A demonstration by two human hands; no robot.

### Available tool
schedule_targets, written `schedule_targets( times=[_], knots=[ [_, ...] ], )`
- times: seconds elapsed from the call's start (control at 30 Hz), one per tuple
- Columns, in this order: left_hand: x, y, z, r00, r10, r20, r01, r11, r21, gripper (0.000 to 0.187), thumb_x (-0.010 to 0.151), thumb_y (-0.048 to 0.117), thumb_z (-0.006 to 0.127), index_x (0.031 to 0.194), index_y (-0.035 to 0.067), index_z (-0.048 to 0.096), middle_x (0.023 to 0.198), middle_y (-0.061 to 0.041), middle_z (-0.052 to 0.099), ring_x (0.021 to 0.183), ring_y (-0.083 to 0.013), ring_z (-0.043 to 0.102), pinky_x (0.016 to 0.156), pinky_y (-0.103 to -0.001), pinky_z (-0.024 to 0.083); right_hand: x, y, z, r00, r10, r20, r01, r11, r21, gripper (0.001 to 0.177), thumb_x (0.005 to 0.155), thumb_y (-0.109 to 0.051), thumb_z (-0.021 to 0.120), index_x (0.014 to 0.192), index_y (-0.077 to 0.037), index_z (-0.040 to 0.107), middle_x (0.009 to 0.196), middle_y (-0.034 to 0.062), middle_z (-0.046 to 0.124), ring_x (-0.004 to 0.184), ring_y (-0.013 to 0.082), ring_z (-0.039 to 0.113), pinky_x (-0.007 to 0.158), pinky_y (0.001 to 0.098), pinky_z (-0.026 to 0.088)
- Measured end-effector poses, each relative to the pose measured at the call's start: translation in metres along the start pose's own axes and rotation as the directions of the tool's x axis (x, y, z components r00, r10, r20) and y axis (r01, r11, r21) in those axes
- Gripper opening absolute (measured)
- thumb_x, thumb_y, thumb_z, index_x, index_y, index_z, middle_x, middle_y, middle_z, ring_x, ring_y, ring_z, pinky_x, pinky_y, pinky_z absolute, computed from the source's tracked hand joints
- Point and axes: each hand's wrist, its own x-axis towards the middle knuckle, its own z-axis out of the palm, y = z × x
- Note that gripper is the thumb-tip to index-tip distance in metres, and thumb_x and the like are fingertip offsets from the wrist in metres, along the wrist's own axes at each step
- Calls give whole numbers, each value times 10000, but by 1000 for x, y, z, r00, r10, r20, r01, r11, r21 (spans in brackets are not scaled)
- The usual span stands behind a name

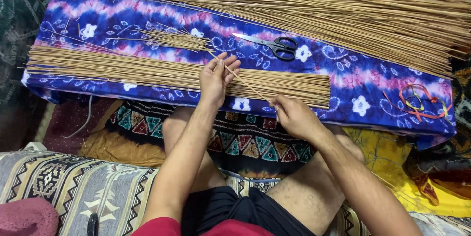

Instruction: Organizing and trimming long bamboo sticks on a low table while sitting on the floor.

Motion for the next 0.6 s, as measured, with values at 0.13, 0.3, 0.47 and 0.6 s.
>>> schedule_targets(
  times=[0.13, 0.3, 0.47, 0.6],
  knots=[
    [3, 0, -7, 1000, 3, -9, -3, 1000, 2, 303, 1089, 105, 488, 1351, -30, 554, 1227, -255, 718, 1088, -347, 743, 903, -450, 656, 1, -4, -4, 998, 13, 63, -18, 996, 84, 187, 972, -119, 514, 1078, -80, 663, 699, 157, 755, 769, 389, 759, 764, 503, 566],
    [4, -2, -13, 999, 30, -40, -28, 998, 50, 275, 1086, 92, 492, 1306, -49, 575, 1200, -282, 719, 1063, -369, 744, 877, -455, 660, 19, -3, -23, 991, 59, 124, -58, 998, -11, 318, 957, -172, 579, 1221, -33, 689, 940, 284, 777, 982, 508, 716, 878, 600, 536],
    [2, 0, -15, 996, 43, -77, -39, 998, 49, 270, 1083, 74, 486, 1300, -65, 568, 1203, -308, 705, 1072, -397, 729, 876, -475, 656, 81, 46, -55, 986, -1, -167, -22, 991, -136, 256, 955, -185, 641, 1167, -83, 742, 903, 180, 777, 918, 397, 748, 829, 511, 565],
    [6, 6, -26, 991, 75, -108, -69, 995, 66, 257, 1078, 80, 504, 1291, -42, 578, 1226, -306, 696, 1097, -398, 720, 899, -479, 644, 95, 55, -76, 974, -8, -227, -29, 987, -158, 259, 963, -222, 671, 1154, -63, 745, 956, 162, 774, 928, 369, 749, 825, 492, 564]
  ],
)
